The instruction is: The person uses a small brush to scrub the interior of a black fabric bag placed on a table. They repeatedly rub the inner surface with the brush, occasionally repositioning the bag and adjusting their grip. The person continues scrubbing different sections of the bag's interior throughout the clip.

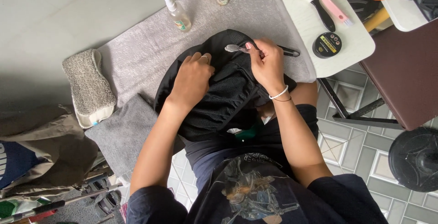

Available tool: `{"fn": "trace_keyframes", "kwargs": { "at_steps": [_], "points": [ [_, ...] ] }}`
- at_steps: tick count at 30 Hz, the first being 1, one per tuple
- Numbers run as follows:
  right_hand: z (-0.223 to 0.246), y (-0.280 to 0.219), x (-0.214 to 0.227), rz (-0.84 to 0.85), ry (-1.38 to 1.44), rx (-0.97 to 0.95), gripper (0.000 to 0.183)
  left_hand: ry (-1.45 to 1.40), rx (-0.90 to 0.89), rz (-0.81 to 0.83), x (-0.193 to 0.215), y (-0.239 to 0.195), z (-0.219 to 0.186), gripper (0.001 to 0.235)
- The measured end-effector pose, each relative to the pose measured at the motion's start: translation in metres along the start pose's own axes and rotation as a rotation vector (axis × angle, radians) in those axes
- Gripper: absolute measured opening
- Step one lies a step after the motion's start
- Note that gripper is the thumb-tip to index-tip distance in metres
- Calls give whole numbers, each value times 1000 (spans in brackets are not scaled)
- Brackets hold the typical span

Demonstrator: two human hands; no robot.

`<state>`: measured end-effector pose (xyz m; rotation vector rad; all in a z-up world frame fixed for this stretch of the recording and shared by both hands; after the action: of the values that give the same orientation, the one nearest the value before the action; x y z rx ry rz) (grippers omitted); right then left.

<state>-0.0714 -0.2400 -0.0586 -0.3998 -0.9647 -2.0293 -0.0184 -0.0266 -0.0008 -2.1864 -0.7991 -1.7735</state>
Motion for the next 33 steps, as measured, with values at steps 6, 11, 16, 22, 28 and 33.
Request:
{"fn": "trace_keyframes", "kwargs": {
  "at_steps": [6,11,16,22,28,33],
  "points": [
    [10,3,5,-10,-16,30,14,-67,89,16,-4,-14,16,13],
    [13,4,6,-27,5,16,14,-24,156,19,4,-23,13,11],
    [11,4,8,-49,46,3,15,13,272,5,8,-42,19,12],
    [20,4,12,-55,9,30,14,-20,278,-154,8,-47,18,17],
    [24,5,12,-30,-35,95,15,-150,272,-363,5,-33,14,19],
    [26,4,14,-18,-65,82,14,-16,210,-422,-11,-29,16,13]
  ]
}}
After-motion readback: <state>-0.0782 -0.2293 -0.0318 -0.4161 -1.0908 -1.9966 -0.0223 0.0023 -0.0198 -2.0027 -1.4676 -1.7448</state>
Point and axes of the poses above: each hand's wrist, its own y-axis towards the middle knuckle, its own x-axis out of the back of the hand, z = x × y, the point moved 3 cm from there along y, towards the middle knuckle, and after that the axes turned 15 degrees about -y, right-handed, at the moved point
